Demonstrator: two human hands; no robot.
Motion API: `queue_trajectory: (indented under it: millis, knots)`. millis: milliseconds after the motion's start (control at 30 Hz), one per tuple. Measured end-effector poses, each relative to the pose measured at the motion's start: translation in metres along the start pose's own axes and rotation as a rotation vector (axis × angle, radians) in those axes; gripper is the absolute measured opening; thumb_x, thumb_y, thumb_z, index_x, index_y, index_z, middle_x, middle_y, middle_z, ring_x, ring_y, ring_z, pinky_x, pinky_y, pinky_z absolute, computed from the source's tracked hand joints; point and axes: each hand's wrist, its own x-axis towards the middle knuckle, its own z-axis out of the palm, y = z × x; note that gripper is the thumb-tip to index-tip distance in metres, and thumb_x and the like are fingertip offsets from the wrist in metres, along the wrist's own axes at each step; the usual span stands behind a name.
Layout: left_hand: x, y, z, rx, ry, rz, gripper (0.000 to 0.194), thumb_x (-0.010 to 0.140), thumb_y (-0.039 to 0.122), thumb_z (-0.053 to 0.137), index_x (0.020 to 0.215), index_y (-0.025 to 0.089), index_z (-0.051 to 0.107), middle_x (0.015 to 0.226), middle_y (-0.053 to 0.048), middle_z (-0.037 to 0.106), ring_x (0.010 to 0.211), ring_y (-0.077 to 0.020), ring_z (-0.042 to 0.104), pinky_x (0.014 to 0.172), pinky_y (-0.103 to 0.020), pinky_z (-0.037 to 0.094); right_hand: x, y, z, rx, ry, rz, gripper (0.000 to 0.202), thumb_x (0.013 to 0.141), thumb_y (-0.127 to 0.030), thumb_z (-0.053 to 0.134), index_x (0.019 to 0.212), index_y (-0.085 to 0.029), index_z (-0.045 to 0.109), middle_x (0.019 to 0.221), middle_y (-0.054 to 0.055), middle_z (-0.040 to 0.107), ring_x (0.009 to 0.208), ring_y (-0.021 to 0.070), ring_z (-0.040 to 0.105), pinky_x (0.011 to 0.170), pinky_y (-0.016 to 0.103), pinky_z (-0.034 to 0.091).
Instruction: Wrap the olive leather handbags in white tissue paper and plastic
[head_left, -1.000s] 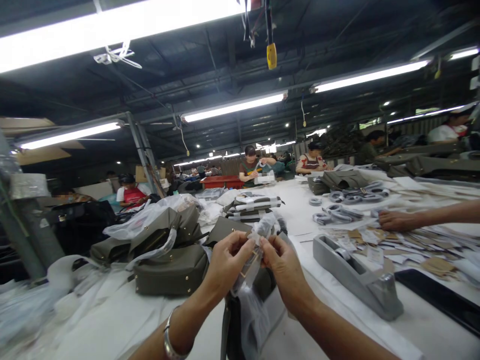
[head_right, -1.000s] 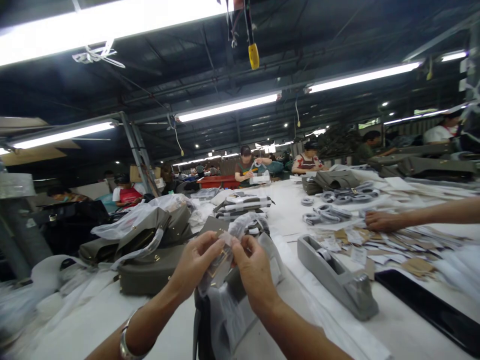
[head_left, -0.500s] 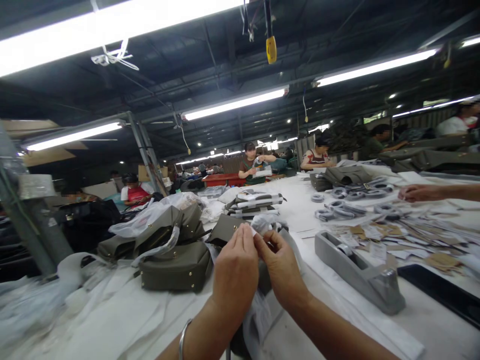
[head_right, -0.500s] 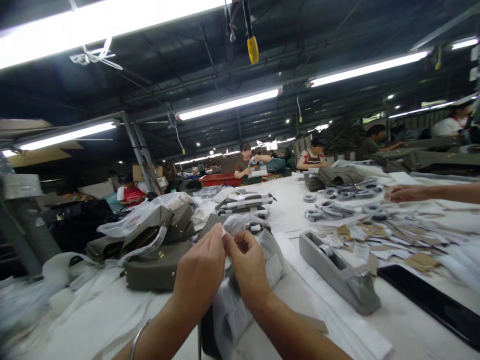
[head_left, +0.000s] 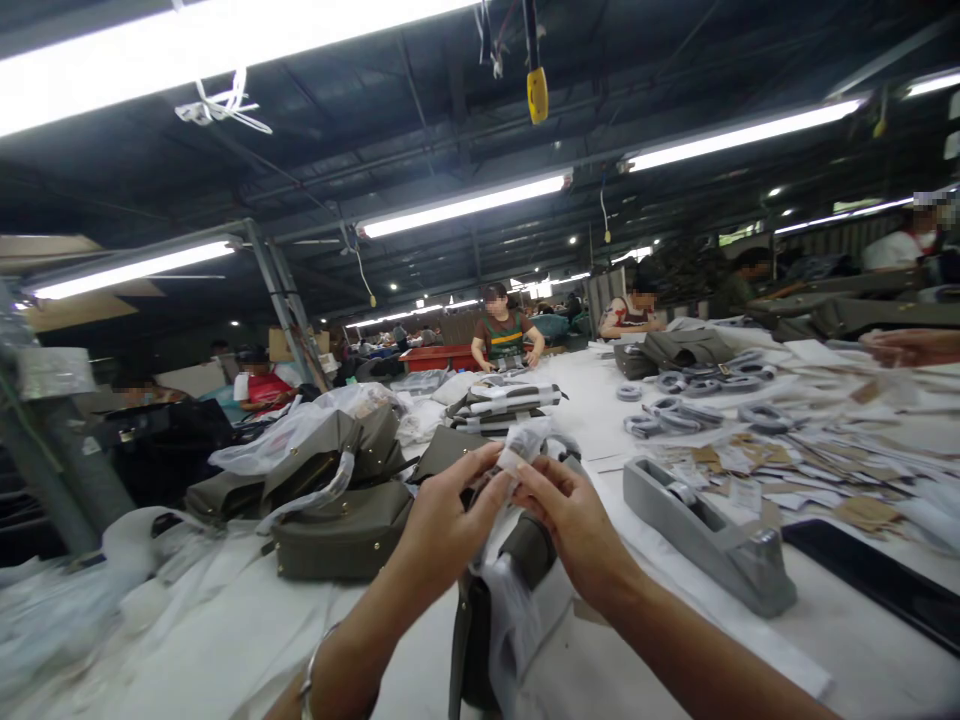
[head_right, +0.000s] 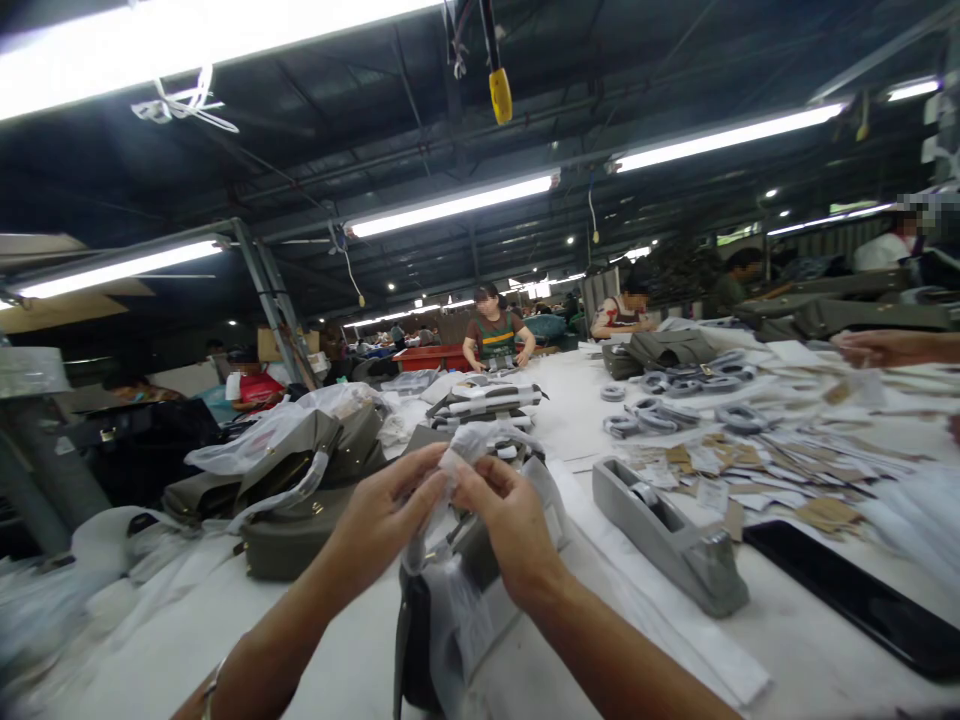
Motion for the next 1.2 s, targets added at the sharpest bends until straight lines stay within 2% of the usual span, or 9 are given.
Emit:
queue_trajectory:
  millis: [167,300,433,500,567,667,867,1067,1200]
  knots:
    - [0.010,-0.009,0.003,-0.431,-0.115,-0.261,0.044,0.083,0.048,0.068,0.112,0.015,0.067,0.104,-0.008,0.073,0.088,-0.0194,0.068,0.073,-0.024,0.052,-0.002,-0.011,-0.002,-0.233,0.022,-0.048,0.029,0.081,-0.048,0.070,0.076,-0.020,0.065,0.068,-0.003,0.059,0.065,0.0131,0.055,0.062,0.025,0.043]
    - [0.004,-0.012,0.013,-0.536,-0.069,-0.352,0.048,0.081,0.052,0.071,0.114,0.017,0.065,0.095,-0.005,0.073,0.074,-0.0156,0.064,0.063,-0.022,0.049,0.002,-0.020,-0.029,-0.557,-0.054,-0.158,0.030,0.089,-0.049,0.059,0.091,-0.021,0.069,0.086,0.002,0.070,0.082,0.0177,0.064,0.074,0.028,0.050]
    - [-0.001,-0.015,0.013,-0.595,-0.028,-0.420,0.054,0.076,0.054,0.075,0.115,0.019,0.064,0.087,-0.003,0.071,0.065,-0.0134,0.061,0.055,-0.020,0.046,0.006,-0.040,-0.118,-1.110,0.142,-0.204,0.026,0.084,-0.042,0.064,0.103,-0.026,0.072,0.119,0.003,0.069,0.114,0.0217,0.059,0.107,0.035,0.040]
    - [-0.001,-0.018,0.012,-0.619,-0.019,-0.435,0.057,0.073,0.055,0.077,0.115,0.019,0.064,0.084,-0.002,0.071,0.061,-0.0123,0.059,0.053,-0.019,0.045,0.003,-0.051,-0.172,-1.206,0.295,-0.114,0.022,0.080,-0.039,0.066,0.091,-0.021,0.074,0.130,0.010,0.063,0.129,0.0301,0.049,0.116,0.044,0.027]
    - [0.000,-0.023,0.011,-0.638,-0.014,-0.436,0.059,0.071,0.056,0.078,0.115,0.019,0.064,0.083,-0.002,0.070,0.059,-0.0115,0.057,0.051,-0.018,0.044,-0.002,-0.059,-0.219,-1.254,0.390,0.016,0.021,0.074,-0.039,0.071,0.071,-0.019,0.073,0.124,0.016,0.066,0.133,0.0390,0.044,0.117,0.050,0.022]
    - [0.003,-0.030,0.012,-0.665,-0.015,-0.432,0.057,0.073,0.054,0.078,0.117,0.020,0.063,0.085,-0.001,0.070,0.061,-0.0114,0.058,0.052,-0.018,0.045,-0.011,-0.061,-0.262,-1.235,0.449,0.237,0.033,0.070,-0.048,0.074,0.054,-0.019,0.069,0.101,0.017,0.074,0.122,0.0428,0.054,0.109,0.051,0.034]
    - [0.006,-0.036,0.014,-0.693,-0.011,-0.452,0.059,0.073,0.052,0.078,0.120,0.021,0.061,0.081,0.001,0.070,0.060,-0.0116,0.059,0.051,-0.018,0.046,-0.020,-0.054,-0.282,-1.000,0.489,0.405,0.051,0.077,-0.063,0.063,0.079,-0.015,0.079,0.111,0.016,0.074,0.112,0.0332,0.062,0.091,0.040,0.050]
    - [0.002,-0.038,0.011,-0.708,-0.009,-0.451,0.053,0.077,0.049,0.076,0.120,0.022,0.062,0.083,0.001,0.070,0.063,-0.0116,0.061,0.055,-0.018,0.049,-0.043,-0.067,-0.283,-0.855,0.521,0.342,0.046,0.071,-0.060,0.071,0.088,-0.018,0.080,0.122,0.012,0.070,0.117,0.0290,0.060,0.091,0.033,0.052]
    - [0.003,-0.040,0.013,-0.702,-0.028,-0.449,0.052,0.079,0.049,0.076,0.122,0.023,0.062,0.085,0.001,0.071,0.061,-0.0107,0.060,0.052,-0.017,0.047,-0.069,-0.068,-0.281,-0.692,0.581,0.396,0.040,0.067,-0.051,0.080,0.090,-0.018,0.079,0.110,0.012,0.075,0.099,0.0239,0.068,0.077,0.026,0.056]
